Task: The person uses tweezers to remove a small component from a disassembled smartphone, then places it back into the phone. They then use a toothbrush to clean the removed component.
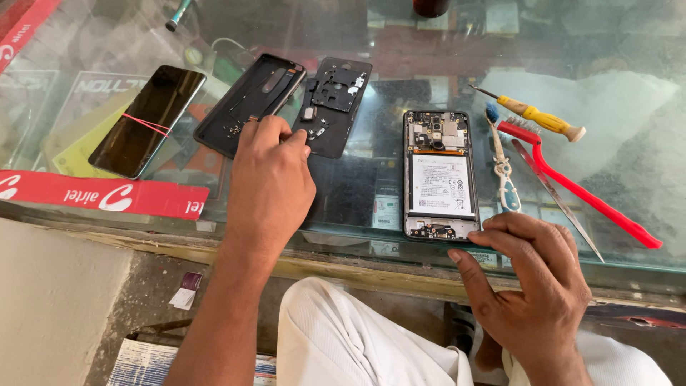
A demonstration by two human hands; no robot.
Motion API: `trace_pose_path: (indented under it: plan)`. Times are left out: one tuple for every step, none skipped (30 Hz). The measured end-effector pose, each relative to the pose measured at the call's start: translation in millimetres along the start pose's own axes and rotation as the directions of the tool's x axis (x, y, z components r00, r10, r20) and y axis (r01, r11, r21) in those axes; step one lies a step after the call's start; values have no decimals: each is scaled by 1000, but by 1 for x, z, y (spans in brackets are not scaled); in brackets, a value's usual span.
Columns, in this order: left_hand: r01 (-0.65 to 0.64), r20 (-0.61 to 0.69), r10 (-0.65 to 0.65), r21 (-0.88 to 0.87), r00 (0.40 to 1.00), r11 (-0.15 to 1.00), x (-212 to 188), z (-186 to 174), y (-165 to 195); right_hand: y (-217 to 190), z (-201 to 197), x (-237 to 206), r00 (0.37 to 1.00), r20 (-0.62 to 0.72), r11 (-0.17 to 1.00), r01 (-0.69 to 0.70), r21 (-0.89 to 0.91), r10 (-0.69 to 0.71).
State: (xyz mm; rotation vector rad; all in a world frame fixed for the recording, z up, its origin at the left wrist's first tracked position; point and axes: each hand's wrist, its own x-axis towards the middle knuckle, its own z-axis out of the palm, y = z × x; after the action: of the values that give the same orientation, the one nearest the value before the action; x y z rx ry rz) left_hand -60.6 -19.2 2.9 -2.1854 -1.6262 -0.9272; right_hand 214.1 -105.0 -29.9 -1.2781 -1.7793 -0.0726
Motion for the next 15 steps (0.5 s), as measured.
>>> trace_pose_path:
  plan:
    - [13,22,-12,-9,1000,1000,0,1,-1,-1,0,0,1000,4,1000,4,10,-4]
    - [26,41,-25,-16,999,1000,0,2,-3,-2,0,0,1000,1,1000,2,5,-2]
    - [39,57,-38,-20,998,999,0,2,-4,-2,0,0,1000,-3,1000,1,2,-1]
    - [29,37,-28,-23,999,999,-1,2,-5,-3,0,-1,1000,-9,1000,1,-1,-1]
    - [15,16,-14,-27,1000,1000,-1,3,-5,-3,0,-1,1000,-8,1000,5,8,-5]
    - [-3,-1,3,-35,1000,999,-1,3,-5,-3,-1,-1,1000,-8,1000,3,15,-3]
    - [-1,-3,1,-31,1000,1000,-3,4,-4,-4,-2,-2,1000,-5,1000,-2,19,2]
    - [4,-7,-4,-27,1000,1000,-4,4,-3,-4,-3,-2,1000,-6,1000,-1,20,1]
    - [10,-11,-10,-24,1000,1000,-5,3,-2,-4,-3,-2,1000,-6,1000,1,21,-1]
    - [-2,-29,2,-11,1000,1000,-5,3,0,-4,-4,-3,1000,-4,1000,3,22,-3]
    - [-14,-48,14,3,999,1000,-6,1,1,-4,-5,-4,1000,1,1000,-1,15,1]
    - [-26,-69,27,21,997,999,-5,-1,2,-4,-6,-4,1000,3,1000,-1,12,1]
    - [-21,-80,22,11,997,1000,-5,-4,5,-4,-7,-4,1000,5,1000,0,10,0]
    - [-17,-88,17,-1,996,1000,-5,-7,8,-4,-7,-4,1000,7,1000,4,16,-4]
    - [-15,-92,13,-16,996,1000,-6,-9,12,-4,-8,-4,1000,9,1000,3,20,-3]
